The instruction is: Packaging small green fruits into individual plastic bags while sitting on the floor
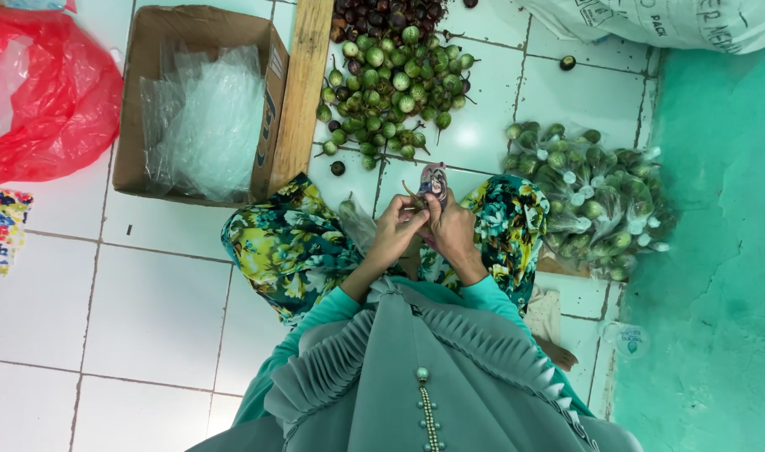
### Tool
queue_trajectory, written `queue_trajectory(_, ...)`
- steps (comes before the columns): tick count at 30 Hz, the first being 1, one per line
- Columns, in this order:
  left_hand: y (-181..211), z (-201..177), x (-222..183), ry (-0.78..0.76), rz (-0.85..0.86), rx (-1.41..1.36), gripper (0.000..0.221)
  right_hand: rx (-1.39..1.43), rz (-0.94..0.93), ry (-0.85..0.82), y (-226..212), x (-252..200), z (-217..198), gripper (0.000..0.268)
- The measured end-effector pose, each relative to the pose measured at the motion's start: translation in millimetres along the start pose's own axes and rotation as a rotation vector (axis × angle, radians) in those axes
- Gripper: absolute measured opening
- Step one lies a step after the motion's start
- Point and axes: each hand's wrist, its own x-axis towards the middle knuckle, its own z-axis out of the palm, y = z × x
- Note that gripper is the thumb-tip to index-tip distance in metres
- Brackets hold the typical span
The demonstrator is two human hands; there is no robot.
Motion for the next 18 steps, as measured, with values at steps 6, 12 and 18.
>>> queue_trajectory(6,-8,5,6,0.045,-0.023,-0.184,0.037,0.142,0.024,0.007,-12,-3,-13,0.059)
queue_trajectory(12,0,-17,10,-0.017,-0.035,-0.197,0.033,0.771,0.117,-0.034,-45,7,-92,0.053)
queue_trajectory(18,-14,-11,4,-0.223,-0.037,0.029,0.033,1.188,0.282,-0.037,-59,-1,-59,0.020)
